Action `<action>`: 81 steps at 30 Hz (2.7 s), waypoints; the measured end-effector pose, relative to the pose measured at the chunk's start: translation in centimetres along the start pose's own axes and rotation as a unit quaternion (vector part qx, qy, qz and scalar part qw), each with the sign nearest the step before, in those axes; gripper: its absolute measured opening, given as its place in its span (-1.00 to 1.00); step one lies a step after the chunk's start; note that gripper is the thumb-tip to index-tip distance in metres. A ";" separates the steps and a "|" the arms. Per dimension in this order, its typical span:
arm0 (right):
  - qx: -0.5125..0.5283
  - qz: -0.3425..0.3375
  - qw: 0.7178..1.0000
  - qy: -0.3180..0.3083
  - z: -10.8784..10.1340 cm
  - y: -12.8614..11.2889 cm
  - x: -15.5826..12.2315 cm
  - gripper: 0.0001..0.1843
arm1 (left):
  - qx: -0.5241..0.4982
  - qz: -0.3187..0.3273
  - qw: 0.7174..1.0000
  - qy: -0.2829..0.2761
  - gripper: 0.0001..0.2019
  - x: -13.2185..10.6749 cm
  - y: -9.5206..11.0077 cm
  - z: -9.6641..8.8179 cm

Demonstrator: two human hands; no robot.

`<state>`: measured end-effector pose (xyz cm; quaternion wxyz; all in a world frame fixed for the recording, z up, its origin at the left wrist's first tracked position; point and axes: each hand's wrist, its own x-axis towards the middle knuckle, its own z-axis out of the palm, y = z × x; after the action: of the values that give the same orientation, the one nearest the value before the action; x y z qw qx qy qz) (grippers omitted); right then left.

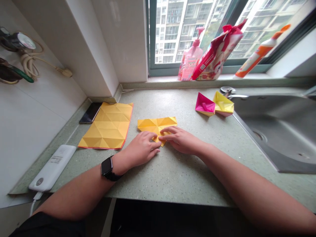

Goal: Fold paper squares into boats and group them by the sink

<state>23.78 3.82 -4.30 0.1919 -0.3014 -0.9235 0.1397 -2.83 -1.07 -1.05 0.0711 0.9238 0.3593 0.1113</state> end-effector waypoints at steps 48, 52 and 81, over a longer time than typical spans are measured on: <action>-0.027 -0.008 1.000 0.004 -0.1 -0.2 0.0 -0.50 | 0.056 -0.125 0.991 -0.005 -0.51 -0.3 -2.7 1.4; -0.025 -0.012 1.000 0.005 0.1 -0.1 -0.1 -0.54 | 0.064 -0.135 0.989 0.005 -0.50 -0.5 -2.0 1.0; -0.005 0.154 0.980 0.125 -1.6 1.2 -0.1 -0.65 | -0.006 -0.060 0.997 0.042 -0.57 0.3 -2.8 1.0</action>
<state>25.15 4.91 -3.30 0.2802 -0.4563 -0.8354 0.1239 -4.13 1.16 -2.58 0.0680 0.8946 0.4163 0.1479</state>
